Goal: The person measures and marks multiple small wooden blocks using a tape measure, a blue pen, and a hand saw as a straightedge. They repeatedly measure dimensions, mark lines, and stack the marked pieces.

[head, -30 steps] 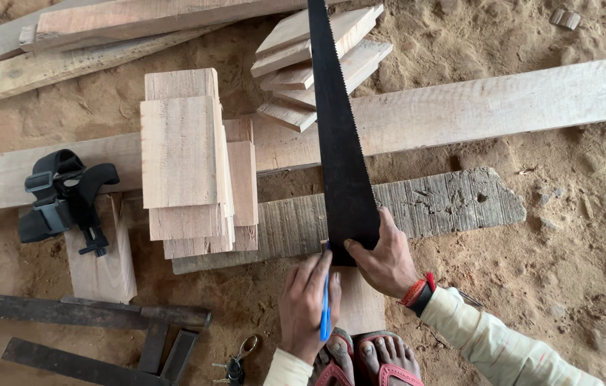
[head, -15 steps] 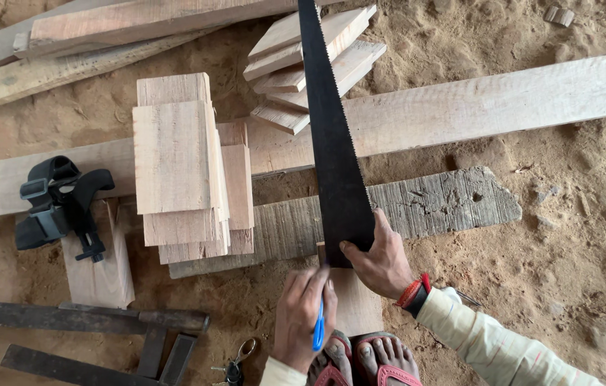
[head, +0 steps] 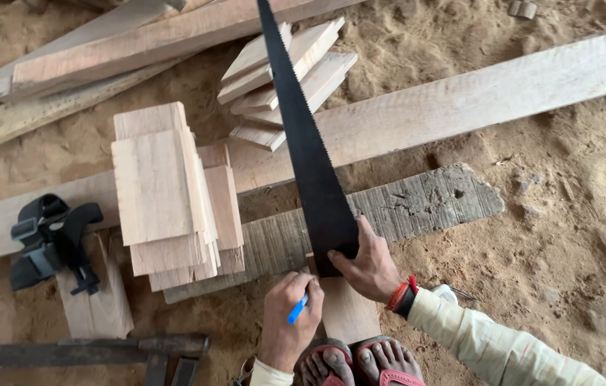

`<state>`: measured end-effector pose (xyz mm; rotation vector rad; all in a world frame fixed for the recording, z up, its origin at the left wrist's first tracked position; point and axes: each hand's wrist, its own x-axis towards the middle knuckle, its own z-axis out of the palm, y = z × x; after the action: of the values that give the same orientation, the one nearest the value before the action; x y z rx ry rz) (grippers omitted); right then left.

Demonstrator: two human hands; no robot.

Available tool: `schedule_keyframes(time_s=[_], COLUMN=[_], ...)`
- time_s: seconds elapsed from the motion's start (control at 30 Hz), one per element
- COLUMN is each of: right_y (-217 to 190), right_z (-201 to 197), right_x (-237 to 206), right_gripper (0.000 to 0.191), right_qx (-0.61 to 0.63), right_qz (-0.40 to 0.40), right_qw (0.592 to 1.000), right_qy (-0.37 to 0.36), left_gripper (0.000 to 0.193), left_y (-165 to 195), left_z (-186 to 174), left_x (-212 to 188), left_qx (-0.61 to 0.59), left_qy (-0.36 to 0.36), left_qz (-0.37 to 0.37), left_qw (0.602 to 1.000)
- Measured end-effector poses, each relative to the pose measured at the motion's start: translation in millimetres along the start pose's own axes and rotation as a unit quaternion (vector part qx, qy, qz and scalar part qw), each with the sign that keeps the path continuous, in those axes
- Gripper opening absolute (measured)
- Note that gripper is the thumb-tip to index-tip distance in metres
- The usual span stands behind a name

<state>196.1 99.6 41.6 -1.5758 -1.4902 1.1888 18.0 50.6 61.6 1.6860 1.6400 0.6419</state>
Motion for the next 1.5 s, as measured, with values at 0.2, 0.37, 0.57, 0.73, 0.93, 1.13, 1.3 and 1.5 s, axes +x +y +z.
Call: schedule_keyframes(time_s=[0.2,0.37,0.57,0.73,0.93,1.13,1.3,1.5], right_y=[6.9,43.4,83.5,98.8,99.4,95.2,95.3,70.8], right_z=[-7.2,-78.4,-176.6,-195.3,-169.1,-48.5,-23.9,-61.1], right_x=[3.3,25.9,49.2,38.9,-6.3,-71.9,-88.5,-43.9], right_gripper=[0.044,0.041,0.047,0.059,0.016,0.063,0.059,0.058], right_qx=[0.052,0.218,-0.081,-0.301,-0.334,-0.074,0.077,0.124], right_qz=[0.028,0.07,0.116,0.055,-0.133,0.034,0.071,-0.122], right_qw=[0.998,0.972,0.962,0.913,0.871,0.992,0.969,0.98], right_qy=[-0.013,0.045,0.233,0.27,0.333,-0.095,-0.221,-0.096], left_gripper=[0.019,0.025,0.026,0.056,0.055,0.042,0.024,0.037], left_y=[-24.3,-69.4,-76.8,-47.9,-39.3,-30.9,-8.5,13.5], left_z=[9.4,30.2,59.1,50.8,42.2,22.7,9.2,-16.0], left_x=[-18.5,-49.4,-38.1,-12.7,2.0,6.6,5.8,2.7], left_qx=[-0.032,-0.081,0.033,0.14,0.086,0.003,-0.092,0.075], left_qy=[0.128,0.199,0.169,0.13,0.019,0.088,0.076,0.251], left_qz=[0.004,0.026,0.142,0.185,0.107,0.163,0.079,0.183], left_qw=[0.991,0.976,0.975,0.964,0.99,0.983,0.99,0.948])
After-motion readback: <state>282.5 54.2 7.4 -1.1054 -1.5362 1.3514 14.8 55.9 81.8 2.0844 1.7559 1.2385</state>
